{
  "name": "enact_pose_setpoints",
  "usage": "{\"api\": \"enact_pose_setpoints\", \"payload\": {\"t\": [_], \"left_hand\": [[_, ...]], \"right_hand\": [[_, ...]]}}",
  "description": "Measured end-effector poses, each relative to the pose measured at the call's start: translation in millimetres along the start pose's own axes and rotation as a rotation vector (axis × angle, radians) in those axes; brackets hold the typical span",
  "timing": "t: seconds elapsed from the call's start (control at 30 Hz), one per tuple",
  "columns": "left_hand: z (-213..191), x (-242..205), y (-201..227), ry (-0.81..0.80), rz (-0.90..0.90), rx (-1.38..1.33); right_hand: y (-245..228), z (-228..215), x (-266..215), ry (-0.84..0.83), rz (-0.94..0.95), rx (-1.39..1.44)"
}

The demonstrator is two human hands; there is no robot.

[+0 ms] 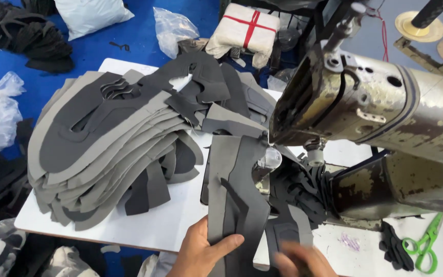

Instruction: The person operates an industrial sewing machine to stitch gray and black material pieces. They guide the material under the needle, sew along the edges, and use green scissors to cut the thread after each piece is completed.

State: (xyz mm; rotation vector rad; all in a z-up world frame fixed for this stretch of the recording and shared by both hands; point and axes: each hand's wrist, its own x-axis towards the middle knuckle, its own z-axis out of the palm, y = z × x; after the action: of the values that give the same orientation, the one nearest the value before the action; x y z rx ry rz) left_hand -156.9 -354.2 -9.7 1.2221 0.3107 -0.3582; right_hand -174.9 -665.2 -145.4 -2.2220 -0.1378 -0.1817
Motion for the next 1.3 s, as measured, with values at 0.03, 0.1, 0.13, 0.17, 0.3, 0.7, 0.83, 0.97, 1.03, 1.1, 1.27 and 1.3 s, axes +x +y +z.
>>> {"api": "enact_pose_setpoints", "payload": {"t": [0.03, 0.1, 0.13, 0.17, 0.3, 0.7, 0.83, 0.97, 1.03, 1.1, 1.27, 1.3], "left_hand": [[1.2, -4.8, 1.6, -0.011, 0.055, 0.022], [2.1, -11.9, 2.2, -0.020, 0.108, 0.041], [1.0, -12.7, 2.2, -0.020, 0.143, 0.057], [-0.3, -13.4, 2.4, -0.020, 0.178, 0.073], [-13.5, -13.3, -17.1, -0.041, 0.073, 0.025], [-23.0, -15.7, -17.4, -0.221, -0.110, 0.074], [-20.0, -18.0, -8.3, -0.216, -0.121, 0.007], [-19.2, -15.7, -8.7, -0.202, -0.168, -0.011], [-18.4, -13.9, -15.6, -0.178, -0.189, -0.052], [-18.3, -13.0, -17.3, -0.154, -0.213, -0.086], [-13.8, -15.1, -9.8, -0.149, -0.154, 0.002], [-13.1, -15.2, -9.5, -0.149, -0.153, 0.002]], "right_hand": [[-94.9, -8.3, 45.0, -0.007, 0.009, -0.005], [-208.4, -11.8, 68.2, -0.017, 0.018, -0.013], [-218.1, -5.5, 77.1, -0.060, 0.018, 0.018], [-228.1, 1.2, 86.1, -0.104, 0.019, 0.049], [-205.5, 11.2, 83.7, -0.153, 0.149, 0.094], [-191.7, -12.1, 73.6, -0.364, 0.472, 0.166], [-199.1, -12.1, 78.0, -0.363, 0.425, 0.164], [-210.7, -16.1, 84.8, -0.393, 0.487, 0.118], [-213.4, -18.9, 87.1, -0.409, 0.469, 0.121], [-213.1, -19.4, 87.9, -0.421, 0.453, 0.131], [-199.2, -15.0, 83.7, -0.413, 0.356, 0.164], [-204.7, -16.0, 85.2, -0.413, 0.355, 0.164]]}}
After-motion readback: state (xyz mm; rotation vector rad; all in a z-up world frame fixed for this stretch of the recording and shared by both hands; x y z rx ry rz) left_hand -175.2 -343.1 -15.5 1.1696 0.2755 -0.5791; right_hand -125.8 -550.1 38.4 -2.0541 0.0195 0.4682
